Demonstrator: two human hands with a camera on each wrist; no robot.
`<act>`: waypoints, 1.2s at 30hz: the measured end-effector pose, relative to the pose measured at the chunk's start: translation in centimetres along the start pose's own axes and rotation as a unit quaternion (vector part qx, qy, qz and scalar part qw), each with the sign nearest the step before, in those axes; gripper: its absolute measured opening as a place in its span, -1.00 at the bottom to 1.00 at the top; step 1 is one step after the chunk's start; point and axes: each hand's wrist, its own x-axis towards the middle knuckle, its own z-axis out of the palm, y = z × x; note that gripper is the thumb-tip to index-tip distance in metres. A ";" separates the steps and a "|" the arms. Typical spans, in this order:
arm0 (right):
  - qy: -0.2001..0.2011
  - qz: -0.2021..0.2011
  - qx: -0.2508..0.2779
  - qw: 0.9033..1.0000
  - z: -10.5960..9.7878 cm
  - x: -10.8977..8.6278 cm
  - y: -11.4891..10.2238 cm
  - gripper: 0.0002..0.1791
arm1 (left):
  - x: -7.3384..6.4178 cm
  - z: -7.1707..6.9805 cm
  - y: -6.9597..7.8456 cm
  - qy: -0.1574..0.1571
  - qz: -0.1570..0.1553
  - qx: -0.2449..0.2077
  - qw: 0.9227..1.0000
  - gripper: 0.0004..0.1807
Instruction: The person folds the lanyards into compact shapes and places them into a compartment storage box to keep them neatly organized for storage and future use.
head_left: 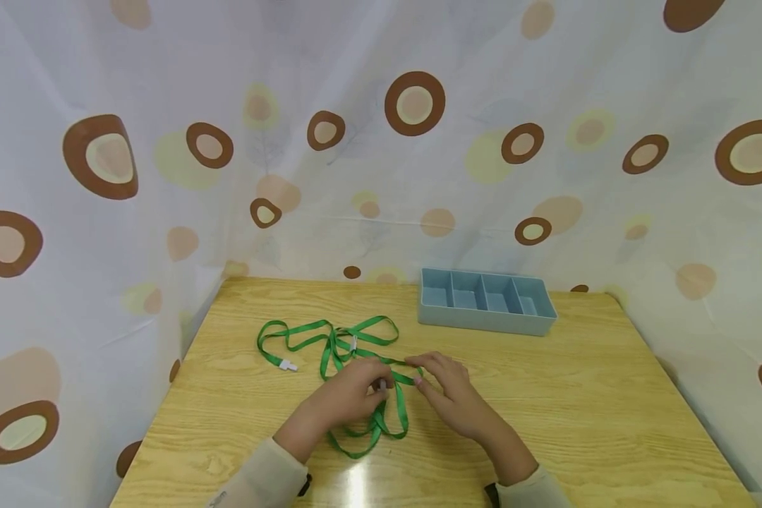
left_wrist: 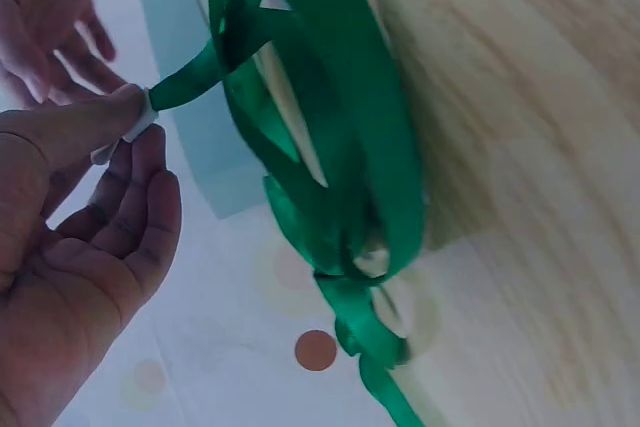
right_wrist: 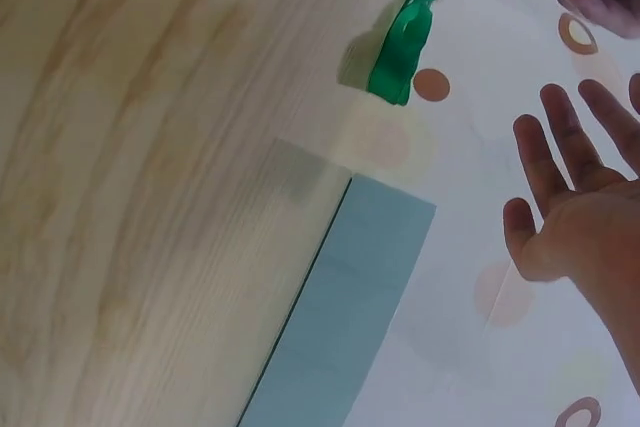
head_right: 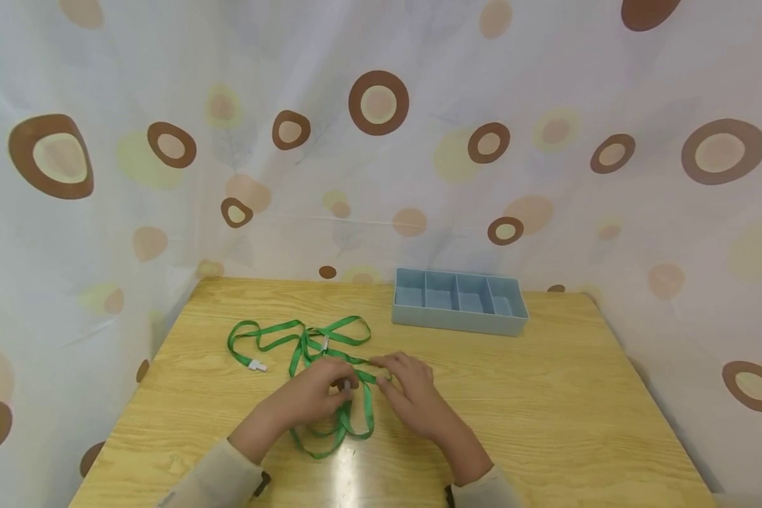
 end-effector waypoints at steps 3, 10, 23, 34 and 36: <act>-0.023 0.019 0.082 0.996 0.1 0.2 -0.2 -0.58 | 0.1 -0.5 0.8 0.005 0.011 -0.041 0.999 -0.88; -0.036 0.036 0.187 0.981 0.9 0.8 0.1 -0.55 | 0.5 -2.1 2.7 0.045 0.049 -0.104 0.992 -0.88; -0.011 -0.014 0.265 0.964 1.2 1.3 -1.0 -0.56 | 0.8 -3.6 4.8 0.070 0.033 -0.136 0.988 -0.88; -0.017 -0.019 0.329 0.944 1.5 1.7 -1.0 -0.56 | 1.1 -4.0 4.9 0.088 0.028 -0.171 0.981 -0.90; -0.010 -0.025 0.325 0.945 1.5 1.7 -1.1 -0.58 | 1.2 -4.2 4.8 0.097 0.030 -0.175 0.979 -0.89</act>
